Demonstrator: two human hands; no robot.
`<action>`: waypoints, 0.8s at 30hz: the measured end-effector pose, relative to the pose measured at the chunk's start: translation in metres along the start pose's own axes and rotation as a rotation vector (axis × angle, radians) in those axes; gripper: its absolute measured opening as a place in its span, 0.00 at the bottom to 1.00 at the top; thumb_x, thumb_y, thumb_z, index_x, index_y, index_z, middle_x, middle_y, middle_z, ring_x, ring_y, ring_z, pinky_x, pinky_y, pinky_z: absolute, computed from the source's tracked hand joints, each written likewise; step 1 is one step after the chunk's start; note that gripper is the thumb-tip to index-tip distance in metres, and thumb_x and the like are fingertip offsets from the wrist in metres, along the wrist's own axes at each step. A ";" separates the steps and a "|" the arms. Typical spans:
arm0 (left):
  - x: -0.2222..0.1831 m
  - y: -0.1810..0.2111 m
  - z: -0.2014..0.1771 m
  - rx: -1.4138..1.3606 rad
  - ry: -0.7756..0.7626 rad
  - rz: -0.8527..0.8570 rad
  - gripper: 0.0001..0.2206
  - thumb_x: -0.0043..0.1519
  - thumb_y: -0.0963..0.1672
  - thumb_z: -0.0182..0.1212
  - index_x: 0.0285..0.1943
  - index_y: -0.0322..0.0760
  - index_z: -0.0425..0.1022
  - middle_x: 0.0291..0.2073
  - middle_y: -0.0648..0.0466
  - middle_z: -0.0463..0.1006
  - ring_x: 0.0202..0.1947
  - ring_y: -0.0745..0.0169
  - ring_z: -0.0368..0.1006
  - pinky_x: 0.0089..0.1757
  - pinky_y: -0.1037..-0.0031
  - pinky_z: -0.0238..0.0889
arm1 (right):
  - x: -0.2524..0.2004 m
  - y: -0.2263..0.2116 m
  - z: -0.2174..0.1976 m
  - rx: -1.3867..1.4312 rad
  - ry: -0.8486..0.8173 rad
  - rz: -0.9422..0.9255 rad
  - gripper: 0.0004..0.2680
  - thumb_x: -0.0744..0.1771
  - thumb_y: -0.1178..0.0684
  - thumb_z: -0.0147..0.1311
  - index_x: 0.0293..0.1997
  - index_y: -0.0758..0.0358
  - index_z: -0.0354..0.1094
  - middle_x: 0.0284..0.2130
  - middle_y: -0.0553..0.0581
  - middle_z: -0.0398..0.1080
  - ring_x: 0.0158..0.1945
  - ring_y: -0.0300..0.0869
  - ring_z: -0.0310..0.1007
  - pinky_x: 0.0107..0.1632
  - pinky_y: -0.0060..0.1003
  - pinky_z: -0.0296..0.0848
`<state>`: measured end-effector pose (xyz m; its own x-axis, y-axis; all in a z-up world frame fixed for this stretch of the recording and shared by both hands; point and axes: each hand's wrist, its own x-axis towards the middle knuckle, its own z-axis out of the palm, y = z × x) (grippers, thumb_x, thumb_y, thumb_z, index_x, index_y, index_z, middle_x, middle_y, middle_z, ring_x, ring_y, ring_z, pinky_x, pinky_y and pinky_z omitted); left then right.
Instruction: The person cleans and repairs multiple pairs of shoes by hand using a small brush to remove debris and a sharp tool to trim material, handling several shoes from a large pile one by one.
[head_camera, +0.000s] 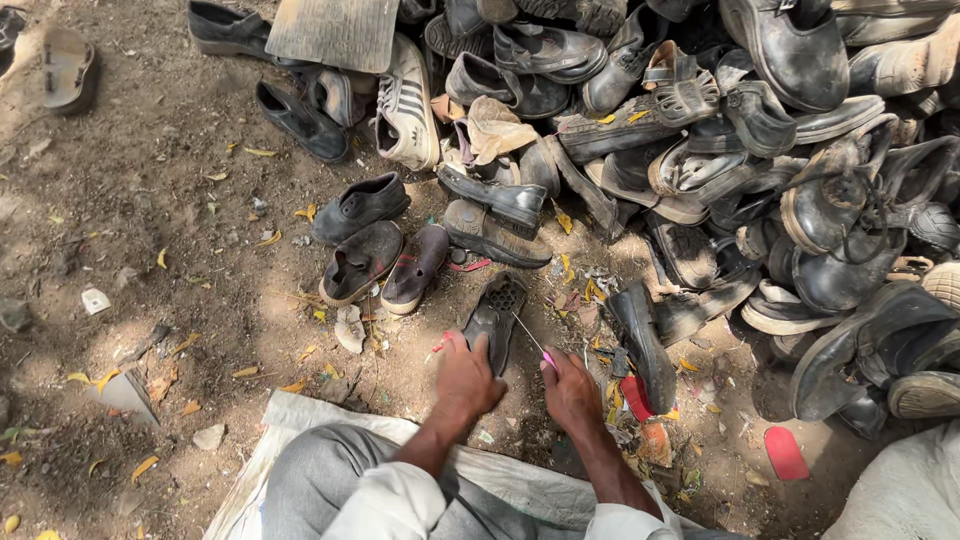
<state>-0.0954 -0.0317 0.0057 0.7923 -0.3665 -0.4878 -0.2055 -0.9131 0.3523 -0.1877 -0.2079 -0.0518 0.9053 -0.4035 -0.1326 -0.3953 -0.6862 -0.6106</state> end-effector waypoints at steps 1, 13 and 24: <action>0.013 -0.017 -0.009 0.166 0.001 0.096 0.32 0.58 0.49 0.64 0.72 0.45 0.60 0.73 0.29 0.49 0.74 0.28 0.44 0.68 0.45 0.40 | 0.001 -0.004 0.002 0.015 -0.010 -0.019 0.14 0.70 0.48 0.47 0.62 0.55 0.68 0.45 0.58 0.74 0.44 0.50 0.77 0.49 0.46 0.76; 0.046 -0.037 0.048 0.216 0.530 0.220 0.24 0.62 0.50 0.51 0.61 0.28 0.72 0.65 0.32 0.64 0.66 0.35 0.54 0.61 0.47 0.45 | 0.000 -0.001 -0.004 0.044 0.084 0.048 0.13 0.70 0.49 0.49 0.60 0.60 0.71 0.49 0.61 0.75 0.46 0.51 0.78 0.50 0.46 0.77; 0.050 0.064 0.049 -0.136 0.541 -0.193 0.21 0.61 0.53 0.60 0.45 0.29 0.79 0.46 0.43 0.70 0.56 0.44 0.62 0.64 0.49 0.42 | 0.001 -0.004 -0.004 0.073 0.116 0.018 0.13 0.68 0.50 0.50 0.58 0.60 0.71 0.50 0.64 0.75 0.52 0.57 0.75 0.54 0.48 0.73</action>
<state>-0.0970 -0.1171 -0.0349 0.9959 -0.0203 -0.0886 0.0183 -0.9099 0.4145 -0.1861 -0.2078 -0.0467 0.8725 -0.4855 -0.0551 -0.3947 -0.6339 -0.6651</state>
